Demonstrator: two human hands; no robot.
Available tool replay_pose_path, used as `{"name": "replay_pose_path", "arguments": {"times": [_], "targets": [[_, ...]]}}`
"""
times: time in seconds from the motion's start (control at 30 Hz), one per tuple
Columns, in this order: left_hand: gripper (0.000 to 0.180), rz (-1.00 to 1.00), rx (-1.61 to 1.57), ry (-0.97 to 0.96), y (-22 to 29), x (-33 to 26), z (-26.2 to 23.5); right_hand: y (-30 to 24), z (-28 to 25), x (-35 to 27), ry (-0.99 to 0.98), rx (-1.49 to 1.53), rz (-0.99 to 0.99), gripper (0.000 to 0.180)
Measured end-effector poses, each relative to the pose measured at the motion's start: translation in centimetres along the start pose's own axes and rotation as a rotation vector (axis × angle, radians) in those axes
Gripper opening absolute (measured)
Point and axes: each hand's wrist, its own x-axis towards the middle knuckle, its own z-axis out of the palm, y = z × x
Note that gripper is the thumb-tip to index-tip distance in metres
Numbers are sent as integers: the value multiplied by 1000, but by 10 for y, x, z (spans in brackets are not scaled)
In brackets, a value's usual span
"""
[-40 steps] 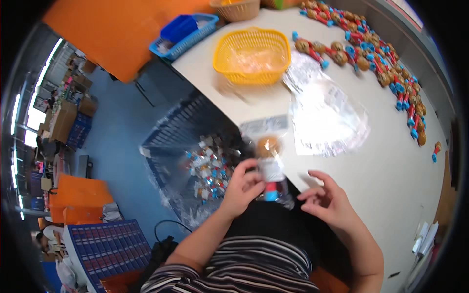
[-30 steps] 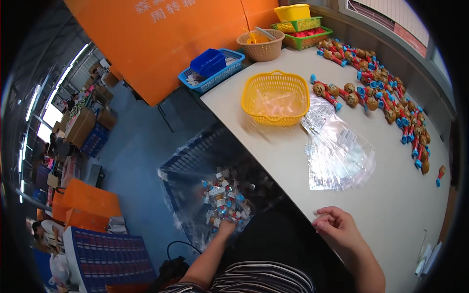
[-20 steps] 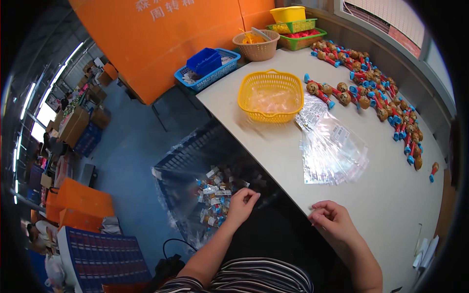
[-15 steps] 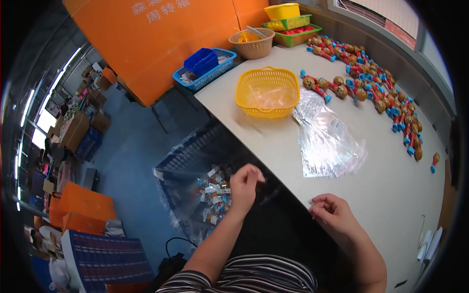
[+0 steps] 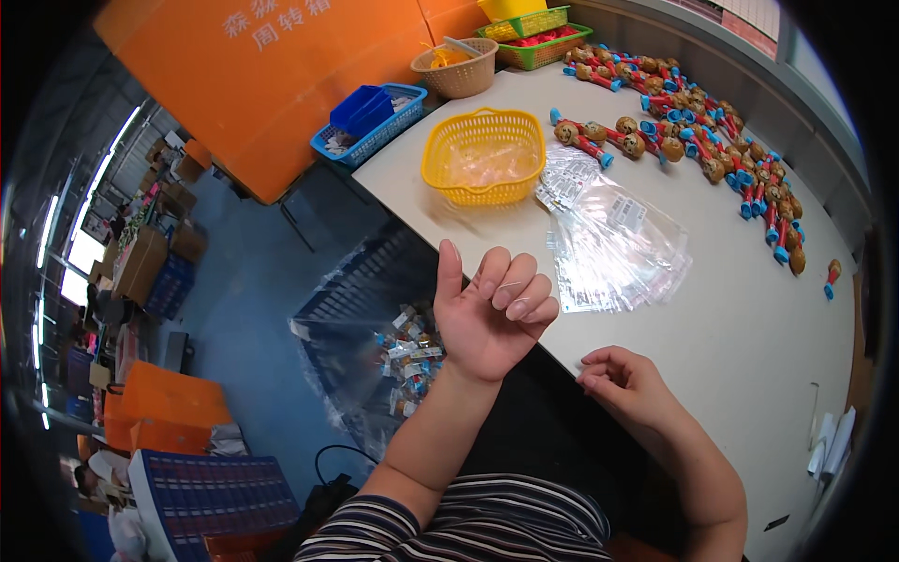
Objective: The person is placing small toy items into clear plastic bags and sealing them by hand.
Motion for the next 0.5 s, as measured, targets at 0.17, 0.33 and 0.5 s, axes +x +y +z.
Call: {"name": "replay_pose_path", "arguments": {"times": [0.17, 0.33, 0.5], "targets": [[58, -73, -32, -73, -10, 7, -1, -5, -5, -5, 53, -3, -24, 24], [88, -593, 50, -320, -66, 23, -15, -38, -40, -15, 170, -59, -378, 23], [107, -1010, 212, -585, -116, 87, -46, -79, -80, -47, 204, -37, -554, 31]]}}
